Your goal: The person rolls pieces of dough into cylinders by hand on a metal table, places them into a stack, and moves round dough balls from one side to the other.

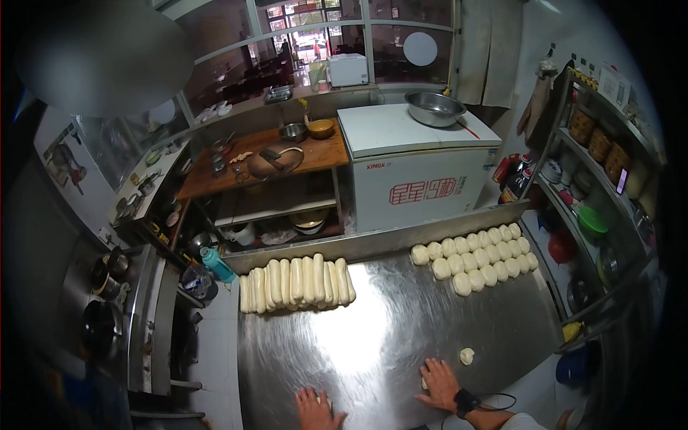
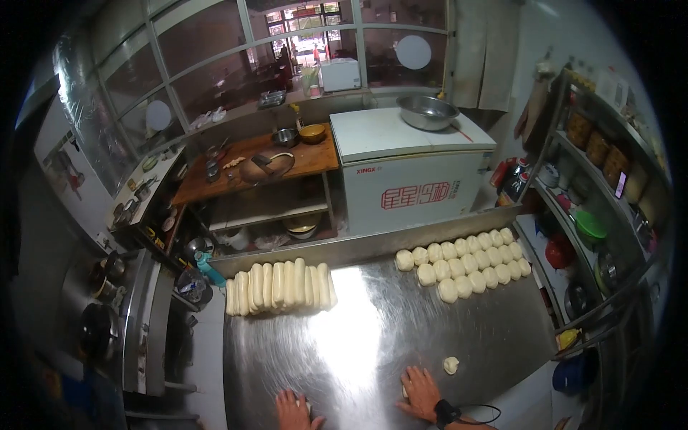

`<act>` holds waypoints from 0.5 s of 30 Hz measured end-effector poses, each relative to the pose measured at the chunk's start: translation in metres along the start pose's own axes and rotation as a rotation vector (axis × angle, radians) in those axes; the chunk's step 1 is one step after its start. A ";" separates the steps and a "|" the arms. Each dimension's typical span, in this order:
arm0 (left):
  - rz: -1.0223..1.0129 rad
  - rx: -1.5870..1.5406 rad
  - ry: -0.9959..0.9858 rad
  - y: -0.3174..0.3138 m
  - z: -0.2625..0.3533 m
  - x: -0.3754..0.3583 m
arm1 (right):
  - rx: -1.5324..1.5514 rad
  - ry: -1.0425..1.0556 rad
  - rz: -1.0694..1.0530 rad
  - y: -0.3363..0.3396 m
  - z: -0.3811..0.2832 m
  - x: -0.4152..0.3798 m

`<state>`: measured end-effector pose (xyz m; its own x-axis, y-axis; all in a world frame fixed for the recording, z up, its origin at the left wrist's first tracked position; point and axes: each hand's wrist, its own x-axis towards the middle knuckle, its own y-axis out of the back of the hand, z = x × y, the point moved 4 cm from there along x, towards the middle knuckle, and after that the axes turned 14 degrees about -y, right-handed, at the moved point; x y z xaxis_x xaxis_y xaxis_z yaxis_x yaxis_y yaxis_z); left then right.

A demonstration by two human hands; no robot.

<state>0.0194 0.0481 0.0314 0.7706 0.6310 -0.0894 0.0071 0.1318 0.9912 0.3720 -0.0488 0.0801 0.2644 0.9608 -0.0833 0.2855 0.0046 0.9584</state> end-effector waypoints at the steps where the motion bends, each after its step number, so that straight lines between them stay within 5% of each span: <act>1: -0.058 -0.067 0.048 0.018 -0.007 0.030 | -0.057 -0.016 -0.059 -0.004 -0.004 -0.002; 7: 0.196 -0.232 0.007 0.025 -0.068 0.147 | -0.041 -0.093 0.122 -0.018 0.003 0.112; 12: -0.216 -0.276 -0.131 0.019 -0.018 0.018 | 0.070 0.008 -0.179 -0.022 -0.003 -0.036; 15: -0.098 -0.398 -0.084 0.021 0.001 -0.021 | 0.051 -0.010 -0.128 0.005 -0.021 -0.073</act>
<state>0.0041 0.0366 0.0541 0.8280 0.5382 -0.1570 -0.1512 0.4840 0.8619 0.3342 -0.1133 0.0965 0.2318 0.9504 -0.2075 0.3642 0.1130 0.9244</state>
